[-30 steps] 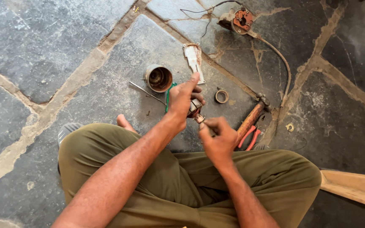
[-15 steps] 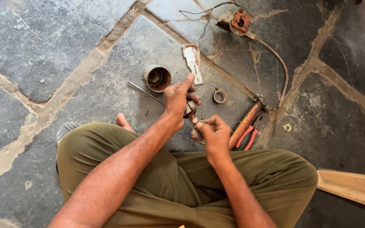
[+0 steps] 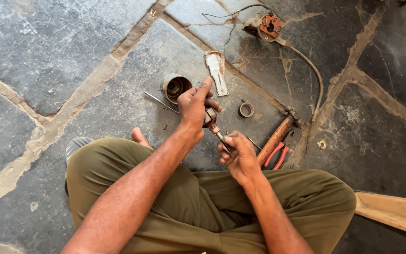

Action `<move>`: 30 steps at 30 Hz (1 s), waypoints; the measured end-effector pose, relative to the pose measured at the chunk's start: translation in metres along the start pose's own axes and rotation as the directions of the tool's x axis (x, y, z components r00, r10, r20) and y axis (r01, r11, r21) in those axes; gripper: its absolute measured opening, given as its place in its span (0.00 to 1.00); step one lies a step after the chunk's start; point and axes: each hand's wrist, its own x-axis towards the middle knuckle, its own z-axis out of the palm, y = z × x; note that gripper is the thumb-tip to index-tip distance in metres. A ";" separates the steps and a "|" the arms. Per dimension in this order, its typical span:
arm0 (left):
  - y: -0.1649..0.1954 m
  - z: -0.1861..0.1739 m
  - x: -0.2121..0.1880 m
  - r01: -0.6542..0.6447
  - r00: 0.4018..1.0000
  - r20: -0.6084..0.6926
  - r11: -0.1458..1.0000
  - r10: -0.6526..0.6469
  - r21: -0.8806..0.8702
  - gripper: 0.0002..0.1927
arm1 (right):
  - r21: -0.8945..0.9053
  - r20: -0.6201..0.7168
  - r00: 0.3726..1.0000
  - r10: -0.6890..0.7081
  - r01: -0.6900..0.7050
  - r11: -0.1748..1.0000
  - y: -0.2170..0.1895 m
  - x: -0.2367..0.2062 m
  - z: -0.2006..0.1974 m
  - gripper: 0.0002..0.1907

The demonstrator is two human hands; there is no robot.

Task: The person sits on the floor and uses a screwdriver to tighten screws on a small electrical component. They manipulate the component with both hands, occasionally switching tools, while surrounded by other tools and parts on the floor.

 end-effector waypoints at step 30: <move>0.000 -0.002 0.000 0.067 0.997 -0.029 0.998 -0.067 0.002 0.19 | -0.445 -0.114 0.949 -0.294 0.216 0.869 0.009 0.002 0.011 0.05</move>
